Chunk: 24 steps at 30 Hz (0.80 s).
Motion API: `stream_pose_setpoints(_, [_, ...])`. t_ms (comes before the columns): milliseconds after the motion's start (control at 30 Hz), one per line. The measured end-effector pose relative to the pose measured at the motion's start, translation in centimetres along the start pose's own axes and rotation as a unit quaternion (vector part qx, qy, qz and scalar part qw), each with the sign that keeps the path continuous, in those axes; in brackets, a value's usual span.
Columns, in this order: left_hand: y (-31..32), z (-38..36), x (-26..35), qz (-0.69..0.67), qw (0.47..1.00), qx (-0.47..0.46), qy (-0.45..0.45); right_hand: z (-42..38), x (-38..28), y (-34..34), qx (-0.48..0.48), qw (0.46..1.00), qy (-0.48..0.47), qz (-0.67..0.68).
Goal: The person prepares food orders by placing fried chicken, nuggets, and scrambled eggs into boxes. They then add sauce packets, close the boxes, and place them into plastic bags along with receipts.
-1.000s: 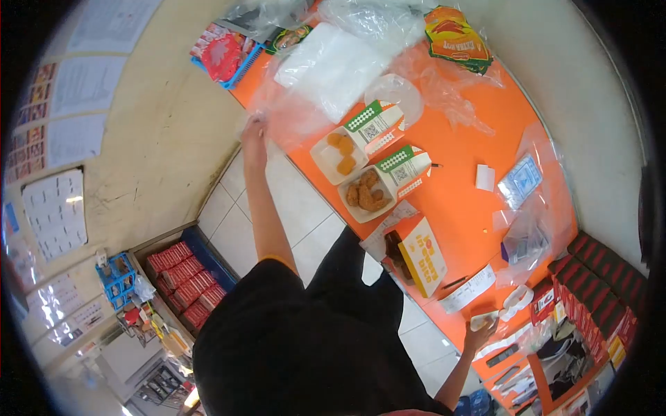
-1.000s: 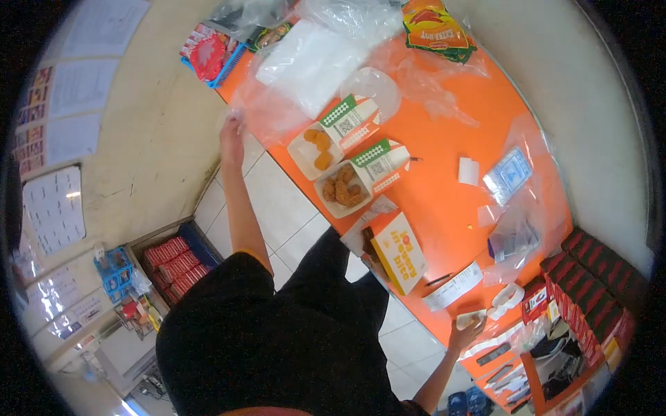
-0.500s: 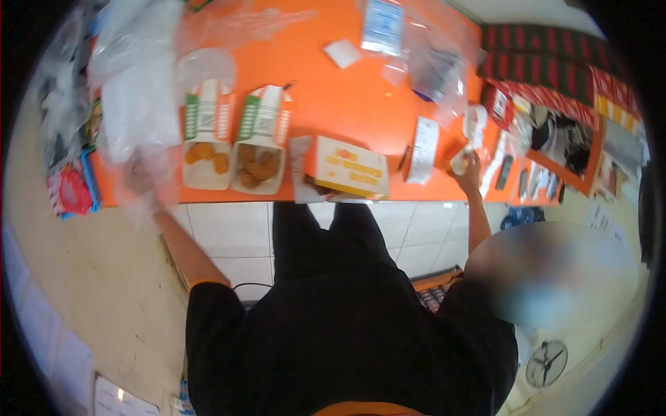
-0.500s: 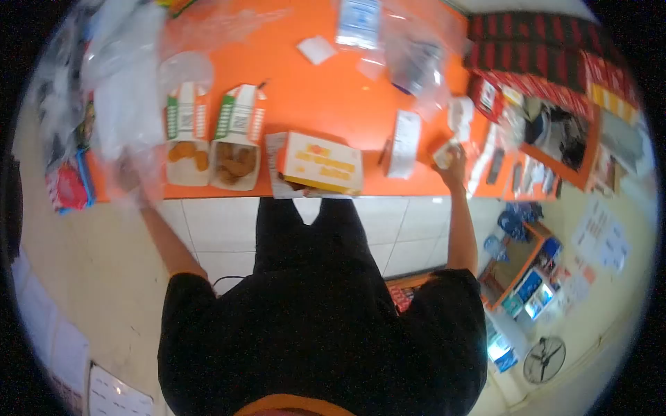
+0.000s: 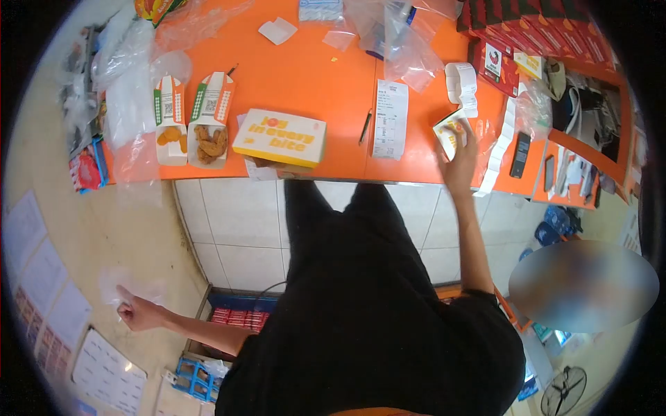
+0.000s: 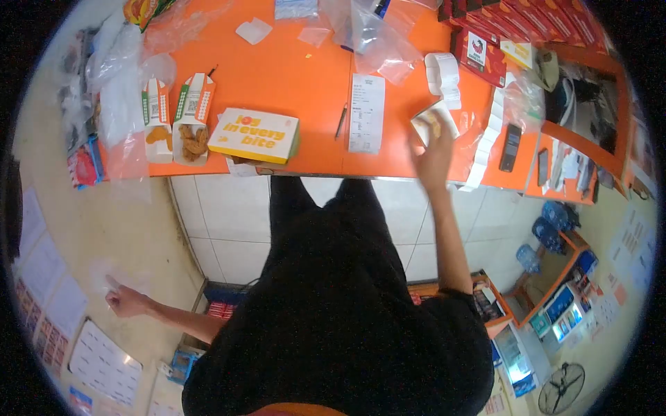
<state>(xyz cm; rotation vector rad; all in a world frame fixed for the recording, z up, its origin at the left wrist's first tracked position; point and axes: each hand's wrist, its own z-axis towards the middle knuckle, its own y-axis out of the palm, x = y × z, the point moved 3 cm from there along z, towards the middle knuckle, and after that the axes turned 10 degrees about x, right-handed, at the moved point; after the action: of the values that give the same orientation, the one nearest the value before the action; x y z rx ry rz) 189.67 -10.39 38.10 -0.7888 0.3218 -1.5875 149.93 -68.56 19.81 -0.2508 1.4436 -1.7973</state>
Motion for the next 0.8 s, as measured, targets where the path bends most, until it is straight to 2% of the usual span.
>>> stream_pose_setpoints(33, [-2.9, -2.1, 2.0, -0.043, 0.999, -0.008, -0.018, -0.6, -3.6, -1.2, -0.018, 0.975, 0.09, 0.202])
stream_pose_setpoints(67, [-4.9, -4.8, 3.8, -0.157, 0.987, -0.027, -0.032, -1.9, -6.6, -2.5, -0.048, 0.958, 0.035, 0.28])
stream_pose_setpoints(100, [-5.7, -8.1, 6.6, -0.139, 0.984, -0.048, -0.095, -3.3, -9.3, -3.2, -0.143, 0.91, 0.059, 0.386])
stream_pose_setpoints(133, [-7.5, -12.2, 13.4, -0.145, 0.973, -0.15, -0.094, -3.7, -12.3, -5.0, -0.22, 0.845, 0.103, 0.476])
stream_pose_setpoints(167, [-9.1, -16.1, 17.9, -0.178, 0.956, -0.233, 0.017, -4.3, -13.8, -5.8, -0.231, 0.847, 0.049, 0.477])
stream_pose_setpoints(200, [-10.5, -19.5, 20.3, -0.226, 0.906, -0.356, -0.031, -4.8, -14.3, -6.5, -0.238, 0.848, -0.007, 0.474])
stream_pose_setpoints(233, [-12.2, -22.1, 23.5, -0.304, 0.822, -0.461, -0.14, -5.4, -12.2, -5.8, -0.17, 0.888, -0.059, 0.424])
stream_pose_setpoints(267, [-13.3, -23.8, 24.6, -0.282, 0.772, -0.554, -0.132, -5.6, -8.7, -4.7, -0.147, 0.919, -0.009, 0.367])
stream_pose_setpoints(300, [-14.0, -25.0, 25.2, -0.257, 0.713, -0.641, -0.122, -6.0, -4.5, -2.8, -0.028, 0.957, 0.033, 0.287])
stream_pose_setpoints(333, [-14.4, -25.7, 25.5, -0.272, 0.688, -0.666, -0.094, -5.7, 0.8, -1.2, -0.015, 0.972, 0.06, 0.227])
stream_pose_setpoints(367, [-14.8, -26.4, 25.7, -0.285, 0.662, -0.69, -0.067, -4.9, 4.9, -0.8, 0.049, 0.994, 0.035, 0.094])
stream_pose_setpoints(400, [-15.2, -27.2, 26.1, -0.298, 0.634, -0.712, -0.041, -4.4, 7.5, -0.7, 0.055, 0.998, 0.034, -0.002])
stream_pose_setpoints(500, [-14.8, -28.4, 27.2, -0.313, 0.697, -0.644, -0.043, -3.7, 9.9, -0.8, 0.038, 0.994, -0.04, -0.093])
stream_pose_setpoints(533, [-14.6, -28.6, 27.3, -0.311, 0.714, -0.626, -0.042, -3.9, 9.3, -1.2, 0.011, 0.999, -0.019, 0.033])
stream_pose_setpoints(567, [-14.8, -28.9, 27.7, -0.288, 0.752, -0.588, -0.072, -4.6, 8.0, -2.2, -0.015, 0.987, 0.001, 0.158])
stream_pose_setpoints(600, [-15.0, -29.3, 27.8, -0.287, 0.759, -0.582, -0.063, -6.3, 5.9, -3.3, -0.099, 0.935, 0.024, 0.339])
stream_pose_setpoints(633, [-15.1, -29.8, 27.8, -0.287, 0.764, -0.575, -0.053, -7.2, 2.2, -5.7, -0.19, 0.891, 0.007, 0.413])
stream_pose_setpoints(667, [-15.0, -30.5, 27.7, -0.287, 0.769, -0.569, -0.044, -8.0, -1.2, -7.8, -0.281, 0.804, 0.035, 0.523])
stream_pose_setpoints(733, [-15.2, -31.6, 27.7, -0.288, 0.727, -0.621, -0.059, -8.1, -6.9, -11.3, -0.349, 0.743, 0.097, 0.563])
stream_pose_setpoints(800, [-16.1, -31.9, 28.0, -0.305, 0.682, -0.661, -0.072, -9.2, -7.0, -9.6, -0.418, 0.737, 0.105, 0.521])
